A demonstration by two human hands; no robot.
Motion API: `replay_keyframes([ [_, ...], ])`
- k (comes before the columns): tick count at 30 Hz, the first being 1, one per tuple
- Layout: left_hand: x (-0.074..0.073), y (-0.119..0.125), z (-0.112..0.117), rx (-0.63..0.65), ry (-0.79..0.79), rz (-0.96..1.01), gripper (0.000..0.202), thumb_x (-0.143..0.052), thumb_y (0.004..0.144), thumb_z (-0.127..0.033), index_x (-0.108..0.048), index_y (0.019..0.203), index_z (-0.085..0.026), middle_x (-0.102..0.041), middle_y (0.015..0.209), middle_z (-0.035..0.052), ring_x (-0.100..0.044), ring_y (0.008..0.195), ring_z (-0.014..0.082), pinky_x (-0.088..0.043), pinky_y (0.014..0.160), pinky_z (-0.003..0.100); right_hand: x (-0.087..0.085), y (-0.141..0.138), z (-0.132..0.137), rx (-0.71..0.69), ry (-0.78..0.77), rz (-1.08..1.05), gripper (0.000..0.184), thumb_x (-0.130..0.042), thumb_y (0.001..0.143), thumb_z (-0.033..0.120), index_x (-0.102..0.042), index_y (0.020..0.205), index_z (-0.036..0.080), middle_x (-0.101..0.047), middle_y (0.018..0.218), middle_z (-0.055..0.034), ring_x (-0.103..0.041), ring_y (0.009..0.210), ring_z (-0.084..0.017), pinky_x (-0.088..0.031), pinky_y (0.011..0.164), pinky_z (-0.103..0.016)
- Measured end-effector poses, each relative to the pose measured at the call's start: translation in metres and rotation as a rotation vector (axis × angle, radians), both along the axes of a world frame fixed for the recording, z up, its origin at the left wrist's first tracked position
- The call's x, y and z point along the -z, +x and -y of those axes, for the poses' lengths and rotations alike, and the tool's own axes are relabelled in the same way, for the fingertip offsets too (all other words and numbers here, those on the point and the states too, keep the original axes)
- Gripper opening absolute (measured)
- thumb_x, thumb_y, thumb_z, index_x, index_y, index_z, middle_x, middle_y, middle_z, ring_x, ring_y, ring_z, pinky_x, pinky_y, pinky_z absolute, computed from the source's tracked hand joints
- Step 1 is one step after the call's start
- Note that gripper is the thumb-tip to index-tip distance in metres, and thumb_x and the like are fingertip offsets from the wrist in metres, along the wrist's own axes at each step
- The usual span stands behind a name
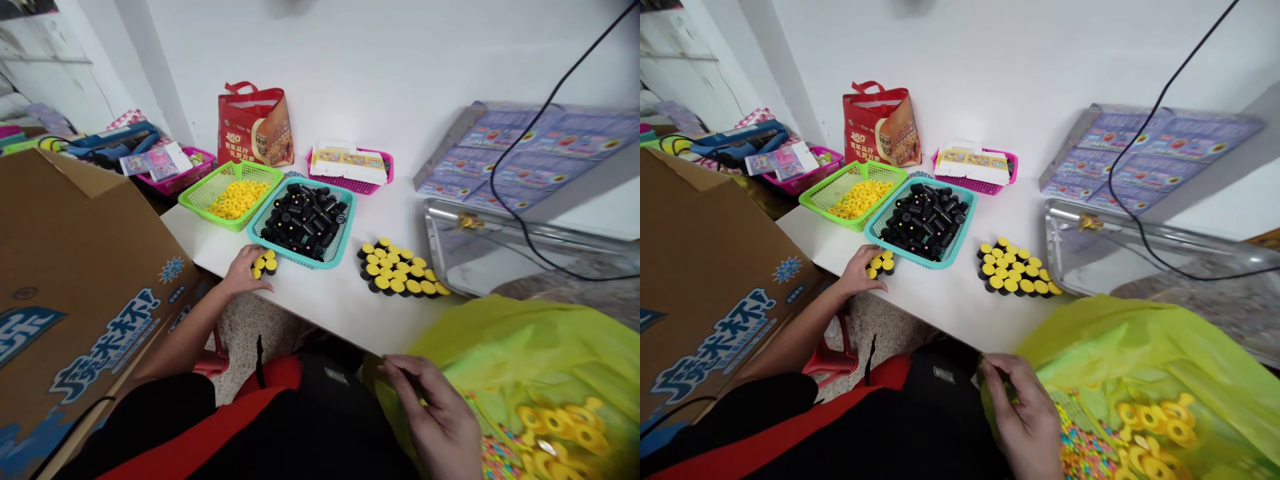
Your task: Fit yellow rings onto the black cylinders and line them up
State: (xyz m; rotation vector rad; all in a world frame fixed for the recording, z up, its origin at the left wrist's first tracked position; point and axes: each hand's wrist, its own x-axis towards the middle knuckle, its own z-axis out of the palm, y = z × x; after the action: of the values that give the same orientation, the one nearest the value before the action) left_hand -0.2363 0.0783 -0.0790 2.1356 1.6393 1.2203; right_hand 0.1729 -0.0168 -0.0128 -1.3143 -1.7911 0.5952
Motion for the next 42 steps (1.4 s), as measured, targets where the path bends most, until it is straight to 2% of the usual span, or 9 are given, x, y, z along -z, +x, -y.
replay_keyframes([
  [3, 0.004, 0.014, 0.000, -0.048, -0.008, 0.017, 0.103, -0.091, 0.042, -0.071, -0.061, 0.128, -0.022, -0.054, 0.129, 0.0156, -0.054, 0.125, 0.0389, -0.046, 0.109, 0.057, -0.001, -0.001, 0.000, -0.006, -0.009, -0.009, 0.018, -0.065, 0.092, 0.038, -0.072, 0.085, 0.024, -0.072, 0.079, -0.0017, -0.069, 0.069, -0.016, -0.055, 0.067, -0.023],
  [8, 0.010, 0.031, 0.003, -0.174, 0.024, 0.122, 0.095, -0.092, 0.045, -0.069, -0.057, 0.118, -0.020, -0.055, 0.114, 0.0107, -0.058, 0.115, 0.0344, -0.051, 0.102, 0.053, -0.003, -0.001, 0.001, -0.002, -0.002, -0.024, 0.021, -0.064, 0.092, 0.041, -0.073, 0.086, 0.023, -0.073, 0.080, -0.0024, -0.070, 0.070, -0.017, -0.055, 0.067, -0.025],
  [11, 0.013, 0.035, 0.007, -0.210, -0.040, 0.210, 0.103, -0.094, 0.043, -0.065, -0.050, 0.124, -0.021, -0.054, 0.121, 0.0113, -0.059, 0.115, 0.0343, -0.051, 0.101, 0.053, -0.001, 0.000, 0.002, 0.009, -0.028, -0.018, 0.023, -0.064, 0.092, 0.044, -0.073, 0.086, 0.023, -0.073, 0.082, -0.0036, -0.070, 0.073, -0.019, -0.055, 0.069, -0.027],
  [14, 0.014, 0.038, 0.010, -0.194, -0.129, 0.264, 0.111, -0.096, 0.042, -0.059, -0.043, 0.132, -0.021, -0.054, 0.129, 0.0133, -0.057, 0.122, 0.0364, -0.048, 0.105, 0.054, 0.000, 0.001, 0.002, 0.007, -0.045, -0.030, 0.023, -0.064, 0.092, 0.043, -0.073, 0.086, 0.023, -0.072, 0.081, -0.0040, -0.069, 0.072, -0.019, -0.055, 0.069, -0.028],
  [18, 0.012, 0.043, 0.010, -0.144, -0.188, 0.252, 0.106, -0.097, 0.045, -0.053, -0.044, 0.131, -0.022, -0.056, 0.130, 0.0126, -0.057, 0.123, 0.0361, -0.047, 0.107, 0.054, 0.000, -0.001, 0.001, -0.006, -0.033, -0.054, 0.022, -0.063, 0.093, 0.041, -0.071, 0.084, 0.023, -0.071, 0.077, -0.0035, -0.067, 0.069, -0.018, -0.054, 0.066, -0.027],
  [25, 0.004, 0.052, 0.003, -0.037, -0.196, 0.167, 0.097, -0.096, 0.049, -0.052, -0.050, 0.129, -0.023, -0.060, 0.124, 0.0100, -0.061, 0.118, 0.0344, -0.050, 0.104, 0.053, -0.001, -0.003, 0.000, 0.001, -0.040, -0.056, 0.021, -0.063, 0.093, 0.041, -0.071, 0.085, 0.023, -0.071, 0.078, -0.0042, -0.068, 0.070, -0.019, -0.054, 0.066, -0.029],
  [30, 0.006, 0.070, -0.004, 0.029, -0.177, 0.156, 0.094, -0.097, 0.050, -0.051, -0.052, 0.127, -0.022, -0.059, 0.124, 0.0106, -0.061, 0.117, 0.0340, -0.051, 0.104, 0.052, -0.003, -0.005, 0.000, -0.003, -0.047, -0.071, 0.020, -0.063, 0.093, 0.039, -0.071, 0.085, 0.023, -0.070, 0.077, -0.0036, -0.068, 0.069, -0.019, -0.054, 0.067, -0.030],
  [36, 0.019, 0.105, -0.002, -0.095, -0.021, 0.180, 0.074, -0.091, 0.064, -0.050, -0.052, 0.121, -0.020, -0.059, 0.113, 0.0097, -0.063, 0.109, 0.0303, -0.054, 0.099, 0.049, -0.005, -0.006, 0.001, -0.005, -0.038, -0.083, 0.021, -0.061, 0.094, 0.038, -0.071, 0.084, 0.022, -0.069, 0.077, -0.0039, -0.067, 0.070, -0.019, -0.054, 0.067, -0.030],
  [42, 0.025, 0.141, -0.001, -0.103, -0.045, 0.213, 0.065, -0.086, 0.072, -0.043, -0.051, 0.122, -0.021, -0.061, 0.114, 0.0097, -0.065, 0.109, 0.0297, -0.055, 0.096, 0.048, -0.006, -0.007, 0.001, 0.000, -0.050, -0.078, 0.020, -0.060, 0.094, 0.036, -0.070, 0.084, 0.022, -0.069, 0.076, -0.0039, -0.067, 0.070, -0.019, -0.054, 0.067, -0.030],
])
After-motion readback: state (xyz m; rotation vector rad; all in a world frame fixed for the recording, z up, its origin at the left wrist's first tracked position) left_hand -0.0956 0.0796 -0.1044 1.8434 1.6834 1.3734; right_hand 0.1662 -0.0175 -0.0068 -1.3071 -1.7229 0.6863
